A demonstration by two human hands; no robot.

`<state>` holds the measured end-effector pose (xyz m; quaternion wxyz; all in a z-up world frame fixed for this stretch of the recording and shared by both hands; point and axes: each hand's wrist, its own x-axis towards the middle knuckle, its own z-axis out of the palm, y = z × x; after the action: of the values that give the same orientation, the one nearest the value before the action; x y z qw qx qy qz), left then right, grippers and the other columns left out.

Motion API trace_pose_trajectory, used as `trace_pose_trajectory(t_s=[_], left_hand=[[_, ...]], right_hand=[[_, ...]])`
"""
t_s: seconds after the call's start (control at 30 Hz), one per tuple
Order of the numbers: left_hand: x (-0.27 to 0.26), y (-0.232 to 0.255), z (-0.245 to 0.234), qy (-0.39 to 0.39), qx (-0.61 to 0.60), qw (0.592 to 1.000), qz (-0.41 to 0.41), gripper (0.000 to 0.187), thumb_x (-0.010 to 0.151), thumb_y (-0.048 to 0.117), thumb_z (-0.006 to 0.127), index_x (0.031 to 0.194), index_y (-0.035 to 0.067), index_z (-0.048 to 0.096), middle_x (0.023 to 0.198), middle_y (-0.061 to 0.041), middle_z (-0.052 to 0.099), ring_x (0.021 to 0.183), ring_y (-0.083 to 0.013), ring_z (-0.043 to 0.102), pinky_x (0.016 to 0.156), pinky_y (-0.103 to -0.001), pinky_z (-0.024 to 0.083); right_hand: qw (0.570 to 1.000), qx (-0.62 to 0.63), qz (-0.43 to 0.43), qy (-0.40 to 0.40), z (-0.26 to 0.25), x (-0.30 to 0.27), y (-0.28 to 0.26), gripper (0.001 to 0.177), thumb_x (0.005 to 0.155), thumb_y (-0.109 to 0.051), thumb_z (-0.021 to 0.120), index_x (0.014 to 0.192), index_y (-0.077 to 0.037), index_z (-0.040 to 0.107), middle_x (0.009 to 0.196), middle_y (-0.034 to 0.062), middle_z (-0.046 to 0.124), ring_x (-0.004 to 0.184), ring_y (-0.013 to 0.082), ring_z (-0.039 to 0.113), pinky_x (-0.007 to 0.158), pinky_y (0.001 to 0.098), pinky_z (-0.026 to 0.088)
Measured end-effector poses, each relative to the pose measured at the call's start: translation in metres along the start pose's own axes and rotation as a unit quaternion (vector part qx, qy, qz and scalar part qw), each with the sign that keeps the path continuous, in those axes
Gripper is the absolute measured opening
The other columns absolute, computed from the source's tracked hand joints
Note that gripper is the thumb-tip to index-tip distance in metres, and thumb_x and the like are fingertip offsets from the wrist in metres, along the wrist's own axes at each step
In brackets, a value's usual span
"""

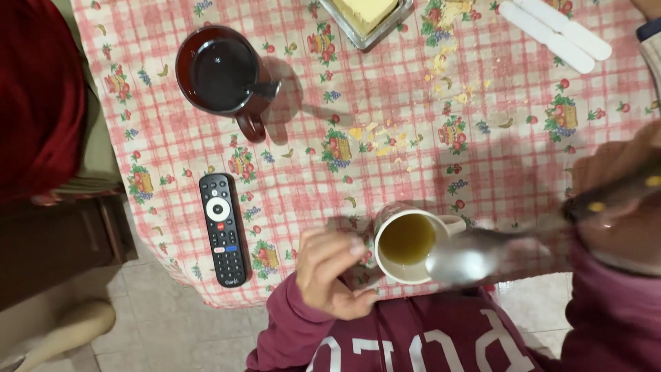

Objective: Dipping pieces of bread and cheese into a cup of liquid, likely tea or coffee, while sitting at a dining table.

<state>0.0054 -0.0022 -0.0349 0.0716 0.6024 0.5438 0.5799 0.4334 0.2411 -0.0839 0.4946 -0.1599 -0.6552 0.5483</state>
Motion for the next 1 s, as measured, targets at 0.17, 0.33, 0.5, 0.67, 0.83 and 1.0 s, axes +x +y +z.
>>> trace_pose_trajectory(t_s=[0.17, 0.33, 0.5, 0.67, 0.83, 1.0], left_hand=[[0.03, 0.01, 0.0, -0.035, -0.009, 0.999, -0.015, 0.097, 0.083, 0.06, 0.084, 0.148, 0.004, 0.04, 0.138, -0.018, 0.055, 0.122, -0.027, 0.057, 0.104, -0.045, 0.043], [0.024, 0.011, -0.002, -0.139, 0.045, 0.989, -0.036, 0.112, 0.079, 0.052, 0.093, 0.158, 0.006, 0.028, 0.148, -0.015, 0.057, 0.134, -0.0292, 0.056, 0.111, -0.046, 0.037], [0.02, 0.008, 0.0, -0.135, 0.05, 0.989, -0.015, 0.108, 0.081, 0.044, 0.096, 0.157, 0.008, 0.028, 0.146, -0.014, 0.059, 0.133, -0.0295, 0.056, 0.111, -0.047, 0.036], [0.021, 0.01, 0.001, -0.125, 0.062, 0.99, -0.005, 0.106, 0.08, 0.042, 0.096, 0.156, 0.007, 0.031, 0.143, -0.015, 0.06, 0.131, -0.0303, 0.057, 0.112, -0.047, 0.037], [0.022, 0.01, 0.003, -0.114, 0.075, 0.991, 0.009, 0.106, 0.08, 0.044, 0.096, 0.154, 0.004, 0.033, 0.139, -0.016, 0.061, 0.13, -0.0307, 0.057, 0.112, -0.047, 0.037], [0.024, 0.011, 0.002, -0.112, 0.078, 0.991, 0.012, 0.106, 0.079, 0.043, 0.096, 0.154, 0.004, 0.033, 0.138, -0.016, 0.062, 0.13, -0.0309, 0.057, 0.112, -0.047, 0.038]], right_hand=[[0.997, -0.072, -0.036, -0.01, 0.055, 0.021, -0.01, 0.041, 0.107, -0.037, 0.049, 0.109, 0.004, 0.054, 0.062, 0.012, 0.062, 0.037, 0.007, 0.048, 0.032, 0.0282, 0.038], [0.985, -0.144, -0.094, -0.022, 0.164, 0.064, -0.023, 0.046, 0.108, -0.04, 0.049, 0.108, 0.006, 0.055, 0.065, 0.014, 0.064, 0.039, 0.0063, 0.049, 0.033, 0.0282, 0.038], [0.975, -0.194, -0.104, -0.04, 0.203, 0.072, -0.039, 0.049, 0.109, -0.041, 0.049, 0.109, 0.007, 0.055, 0.071, 0.0138, 0.065, 0.044, 0.0079, 0.053, 0.036, 0.0258, 0.04], [0.978, -0.189, -0.035, -0.084, 0.213, 0.069, -0.041, 0.043, 0.113, -0.036, 0.05, 0.118, 0.007, 0.051, 0.085, 0.0132, 0.067, 0.057, 0.0114, 0.064, 0.046, 0.0219, 0.051], [0.965, -0.233, 0.068, -0.101, 0.223, 0.078, -0.051, 0.024, 0.115, -0.019, 0.047, 0.117, 0.005, 0.05, 0.084, 0.013, 0.069, 0.06, 0.008, 0.065, 0.047, 0.0199, 0.051], [0.984, -0.115, 0.137, -0.009, 0.222, 0.084, -0.05, 0.024, 0.122, -0.023, 0.043, 0.116, 0.0, 0.048, 0.079, 0.0096, 0.064, 0.054, 0.0074, 0.058, 0.047, 0.0191, 0.049]])
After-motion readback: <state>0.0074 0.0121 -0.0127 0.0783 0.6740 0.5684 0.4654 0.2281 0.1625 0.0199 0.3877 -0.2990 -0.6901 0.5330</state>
